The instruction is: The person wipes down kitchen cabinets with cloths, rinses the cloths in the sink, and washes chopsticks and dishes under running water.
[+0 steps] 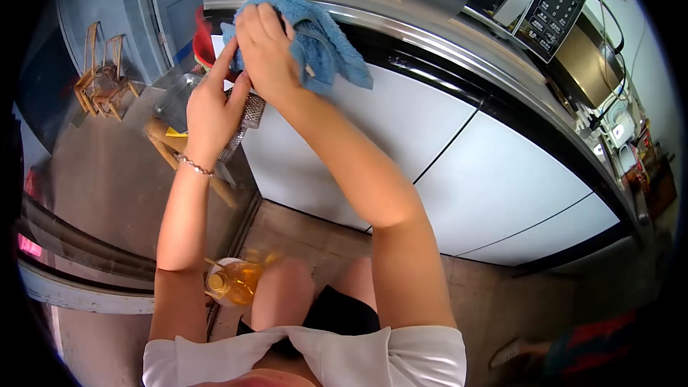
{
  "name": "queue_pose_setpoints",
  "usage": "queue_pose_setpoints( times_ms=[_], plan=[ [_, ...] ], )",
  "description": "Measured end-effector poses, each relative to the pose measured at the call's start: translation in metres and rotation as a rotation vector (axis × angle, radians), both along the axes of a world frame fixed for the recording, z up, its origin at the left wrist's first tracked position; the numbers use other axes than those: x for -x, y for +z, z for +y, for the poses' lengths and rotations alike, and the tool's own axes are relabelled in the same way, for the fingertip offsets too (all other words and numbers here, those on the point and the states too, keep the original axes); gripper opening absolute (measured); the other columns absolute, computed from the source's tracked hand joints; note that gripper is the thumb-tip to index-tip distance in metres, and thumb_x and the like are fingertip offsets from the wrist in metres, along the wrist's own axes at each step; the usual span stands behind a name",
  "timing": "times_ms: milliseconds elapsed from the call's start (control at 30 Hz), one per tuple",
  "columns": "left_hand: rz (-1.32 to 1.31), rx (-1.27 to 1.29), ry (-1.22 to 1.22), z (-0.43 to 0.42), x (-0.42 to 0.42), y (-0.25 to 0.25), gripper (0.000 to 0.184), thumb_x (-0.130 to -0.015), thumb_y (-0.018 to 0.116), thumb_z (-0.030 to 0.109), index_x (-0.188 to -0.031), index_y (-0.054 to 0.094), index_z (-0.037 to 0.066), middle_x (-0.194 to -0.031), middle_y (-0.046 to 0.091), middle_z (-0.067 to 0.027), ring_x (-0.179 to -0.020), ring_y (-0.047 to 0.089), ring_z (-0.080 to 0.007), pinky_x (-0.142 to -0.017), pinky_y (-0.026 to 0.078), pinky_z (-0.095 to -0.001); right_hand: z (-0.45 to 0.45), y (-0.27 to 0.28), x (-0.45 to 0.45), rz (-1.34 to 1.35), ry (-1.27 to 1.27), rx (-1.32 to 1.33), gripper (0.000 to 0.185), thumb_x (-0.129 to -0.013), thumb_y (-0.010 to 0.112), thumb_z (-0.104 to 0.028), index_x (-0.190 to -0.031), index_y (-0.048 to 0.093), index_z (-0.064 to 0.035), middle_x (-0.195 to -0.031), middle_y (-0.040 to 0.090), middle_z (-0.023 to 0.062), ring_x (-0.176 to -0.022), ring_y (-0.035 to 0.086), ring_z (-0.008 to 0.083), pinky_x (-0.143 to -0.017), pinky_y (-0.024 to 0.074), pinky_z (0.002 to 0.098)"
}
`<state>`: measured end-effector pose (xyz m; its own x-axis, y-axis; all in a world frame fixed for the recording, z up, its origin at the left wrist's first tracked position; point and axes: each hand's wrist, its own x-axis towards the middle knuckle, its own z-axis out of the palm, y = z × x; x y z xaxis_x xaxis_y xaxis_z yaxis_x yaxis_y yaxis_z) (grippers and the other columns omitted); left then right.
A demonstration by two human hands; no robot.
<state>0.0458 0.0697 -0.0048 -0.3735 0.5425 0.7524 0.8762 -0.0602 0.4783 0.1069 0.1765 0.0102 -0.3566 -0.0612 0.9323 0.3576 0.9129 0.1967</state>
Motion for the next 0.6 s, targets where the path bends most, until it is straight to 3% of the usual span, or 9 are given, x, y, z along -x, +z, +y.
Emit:
queue_pose_setpoints(
  times_ms=[167,267,433,600],
  plan=[
    [0.112,-0.049,-0.202,0.017,-0.031,-0.004,0.045,-0.070,0.057,0.019,-0.112,0.047,0.006,-0.076,0.058,-0.0129,-0.067,0.057,-0.0280,-0.058,0.046,-0.0354,0.000,-0.009,-0.053,-0.063,-0.137,0.034,0.046,-0.062,0.053,-0.014,-0.108,0.049,-0.0100,-0.112,0.045,0.0038,-0.108,0.040,0.0220,-0.087,0.0284,0.0378],
    [0.162,0.171,-0.360,0.024,-0.075,0.002,0.049,-0.069,0.057,0.022,-0.115,0.045,0.008,-0.073,0.058,-0.0108,-0.066,0.057,-0.0271,-0.057,0.046,-0.0351,-0.003,-0.025,-0.124,-0.171,-0.338,0.184,0.061,-0.058,0.058,-0.013,-0.117,0.042,-0.0142,-0.120,0.041,0.0031,-0.115,0.034,0.0216,-0.085,0.0281,0.0423],
    [0.211,0.243,-0.581,0.045,-0.149,-0.007,0.060,-0.069,0.058,0.029,-0.122,0.038,0.011,-0.058,0.055,-0.0097,-0.054,0.055,-0.0272,-0.051,0.044,-0.0353,-0.003,-0.034,-0.213,-0.057,-0.507,0.173,0.068,-0.054,0.059,-0.013,-0.119,0.041,-0.0120,-0.120,0.041,0.0042,-0.110,0.039,0.0223,-0.084,0.0263,0.0368],
    [0.097,0.282,-0.400,0.033,-0.129,-0.005,0.064,-0.068,0.058,0.034,-0.124,0.037,0.012,-0.056,0.055,-0.0116,-0.053,0.056,-0.0273,-0.050,0.044,-0.0349,-0.006,-0.027,-0.180,-0.162,-0.516,0.165,0.070,-0.052,0.060,-0.013,-0.119,0.041,-0.0099,-0.117,0.045,0.0043,-0.109,0.041,0.0212,-0.086,0.0248,0.0362]
  ],
)
